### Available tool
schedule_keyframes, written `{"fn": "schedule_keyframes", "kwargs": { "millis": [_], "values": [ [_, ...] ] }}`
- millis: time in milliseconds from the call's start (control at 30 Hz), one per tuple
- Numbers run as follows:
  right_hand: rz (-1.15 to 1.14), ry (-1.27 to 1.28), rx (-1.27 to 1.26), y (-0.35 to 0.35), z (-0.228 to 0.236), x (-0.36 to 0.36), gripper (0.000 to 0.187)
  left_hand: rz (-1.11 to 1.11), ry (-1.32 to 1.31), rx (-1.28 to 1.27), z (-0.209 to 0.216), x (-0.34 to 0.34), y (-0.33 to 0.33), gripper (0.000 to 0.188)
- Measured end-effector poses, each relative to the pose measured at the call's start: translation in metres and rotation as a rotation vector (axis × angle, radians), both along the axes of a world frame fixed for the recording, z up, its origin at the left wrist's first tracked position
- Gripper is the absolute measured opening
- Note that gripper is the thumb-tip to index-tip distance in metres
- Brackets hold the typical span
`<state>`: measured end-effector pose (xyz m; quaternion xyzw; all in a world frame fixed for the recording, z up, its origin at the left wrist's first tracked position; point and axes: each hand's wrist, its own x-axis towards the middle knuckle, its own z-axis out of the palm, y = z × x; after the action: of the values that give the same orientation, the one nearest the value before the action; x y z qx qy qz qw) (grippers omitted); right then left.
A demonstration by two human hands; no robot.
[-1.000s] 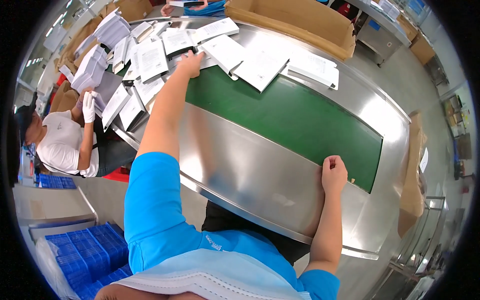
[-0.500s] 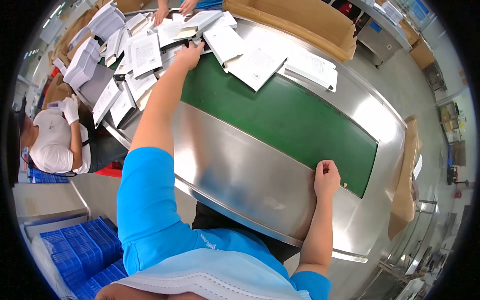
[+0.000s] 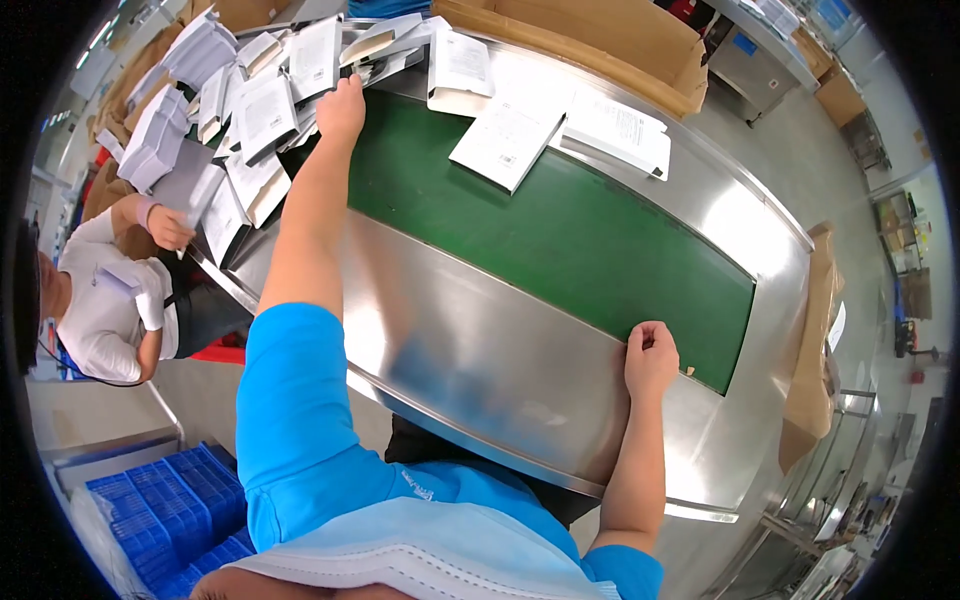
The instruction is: Folding paper documents and inserting them into white cases on a production line.
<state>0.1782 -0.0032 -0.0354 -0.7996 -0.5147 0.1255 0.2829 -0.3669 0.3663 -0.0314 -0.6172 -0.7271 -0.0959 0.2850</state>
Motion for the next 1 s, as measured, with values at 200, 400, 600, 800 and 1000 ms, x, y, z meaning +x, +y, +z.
{"fn": "schedule_keyframes", "kwargs": {
  "millis": [200,400,600,800,1000],
  "values": [
    [-0.013,-0.023,-0.017,-0.002,0.006,-0.003,0.014,-0.065,-0.219,-0.113,0.056,0.027,-0.033,0.019],
    [0.000,-0.015,-0.005,-0.008,0.007,-0.001,0.014,-0.312,-0.287,-0.073,0.101,0.069,-0.116,0.028],
    [0.033,-0.034,0.033,-0.013,0.005,0.001,0.016,-0.605,-0.308,-0.086,0.089,0.140,-0.230,0.029],
    [0.029,0.076,0.028,-0.017,0.009,0.004,0.025,-0.941,-0.291,-0.126,0.058,0.227,-0.359,0.044],
    [0.007,1.248,0.260,-0.011,-0.015,0.070,0.033,-1.259,-0.283,-0.129,0.020,0.293,-0.435,0.048]
  ]
}}
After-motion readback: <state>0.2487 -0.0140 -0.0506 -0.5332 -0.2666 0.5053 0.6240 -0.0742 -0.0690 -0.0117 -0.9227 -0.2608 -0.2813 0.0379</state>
